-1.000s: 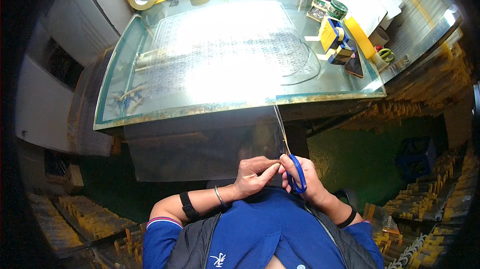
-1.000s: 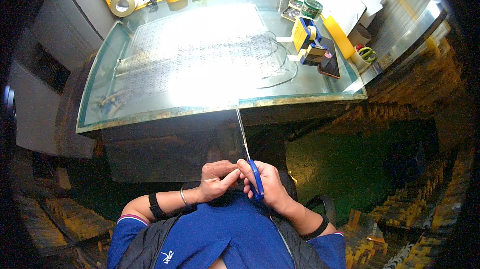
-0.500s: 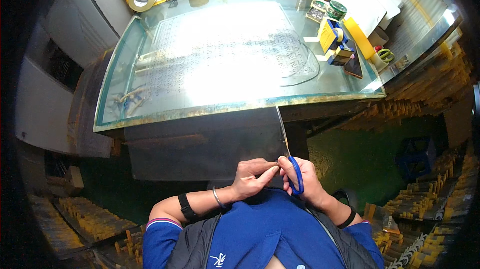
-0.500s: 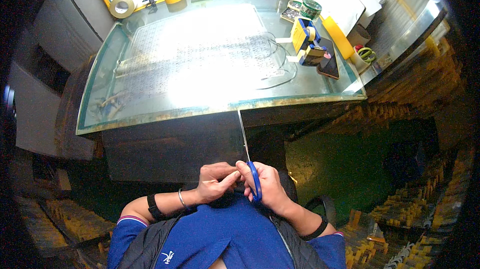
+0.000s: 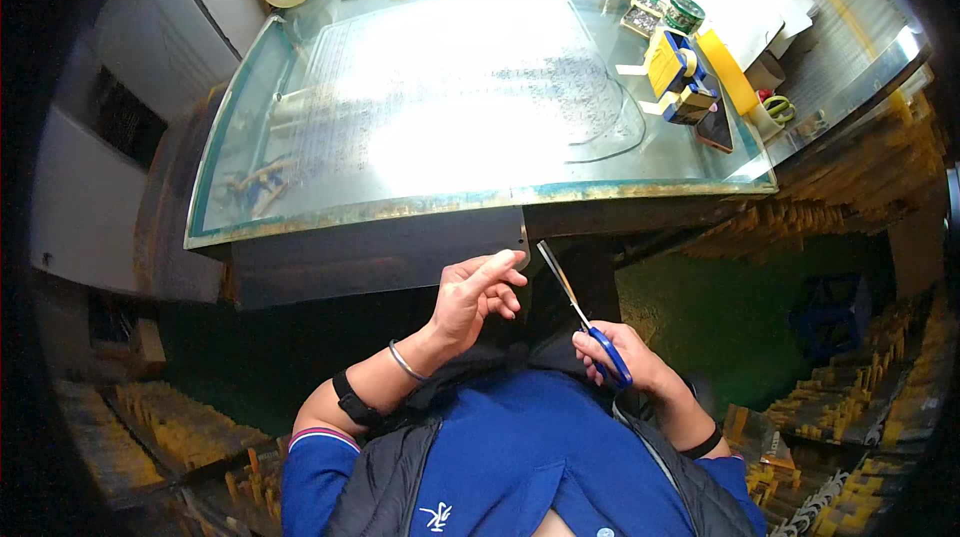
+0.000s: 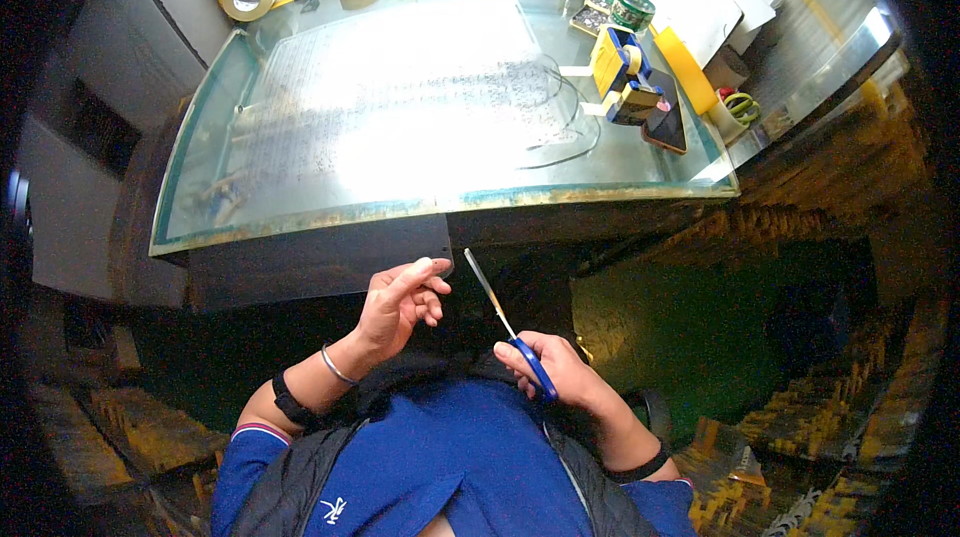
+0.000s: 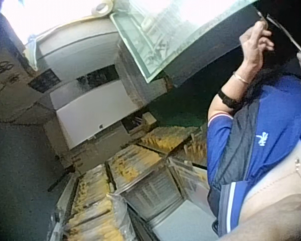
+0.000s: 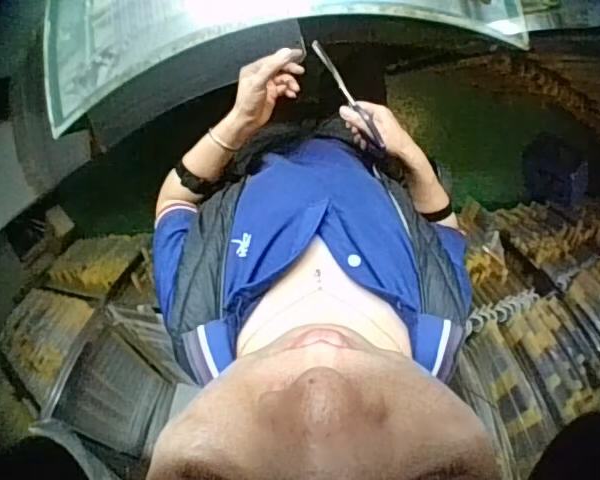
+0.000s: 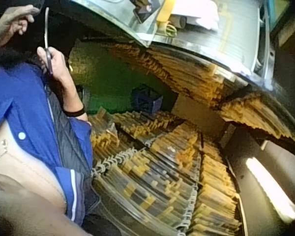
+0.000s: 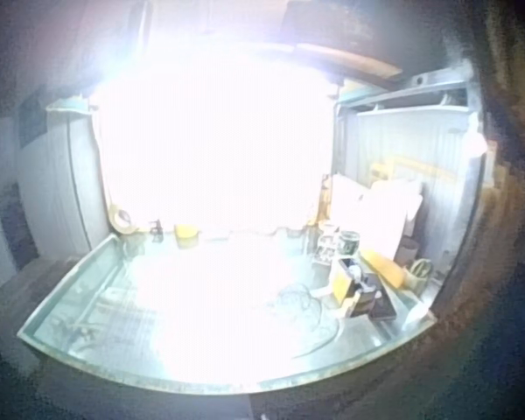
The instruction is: Cutting a thin rectangular sheet of dark metal or material using large hand scissors.
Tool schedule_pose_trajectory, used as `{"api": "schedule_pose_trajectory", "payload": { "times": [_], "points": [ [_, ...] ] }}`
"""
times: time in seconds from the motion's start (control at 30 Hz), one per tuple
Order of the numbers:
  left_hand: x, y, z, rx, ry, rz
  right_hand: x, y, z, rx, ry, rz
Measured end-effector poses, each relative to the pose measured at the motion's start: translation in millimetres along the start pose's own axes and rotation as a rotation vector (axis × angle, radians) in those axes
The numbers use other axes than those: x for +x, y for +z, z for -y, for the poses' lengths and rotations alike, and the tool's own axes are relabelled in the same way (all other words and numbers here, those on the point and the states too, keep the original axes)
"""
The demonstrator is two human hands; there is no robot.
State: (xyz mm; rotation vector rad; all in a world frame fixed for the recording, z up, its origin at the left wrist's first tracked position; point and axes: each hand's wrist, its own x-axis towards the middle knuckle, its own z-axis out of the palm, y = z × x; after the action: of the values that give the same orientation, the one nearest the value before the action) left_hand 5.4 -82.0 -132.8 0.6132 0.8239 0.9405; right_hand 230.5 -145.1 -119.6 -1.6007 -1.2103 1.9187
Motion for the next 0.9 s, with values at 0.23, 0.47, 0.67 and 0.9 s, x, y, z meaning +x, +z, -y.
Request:
{"api": "schedule_pose_trajectory", "payload": {
  "times": [0.23,0.47,0.67,0.9],
  "points": [
    [-1,2,-1,-0.039,0.015,-0.127,7,-3,5,-0.014,-0.023,0.160],
    [-5,8,-8,-0.027,0.018,-0.112,7,-7,12,0.044,-0.065,0.213],
    [-8,14,-9,-0.040,-0.008,-0.085,10,-10,16,0.081,-0.084,0.272],
    [-8,22,-11,0.008,0.004,-0.110,-1,6,23,0.065,-0.082,0.145]
  ]
}}
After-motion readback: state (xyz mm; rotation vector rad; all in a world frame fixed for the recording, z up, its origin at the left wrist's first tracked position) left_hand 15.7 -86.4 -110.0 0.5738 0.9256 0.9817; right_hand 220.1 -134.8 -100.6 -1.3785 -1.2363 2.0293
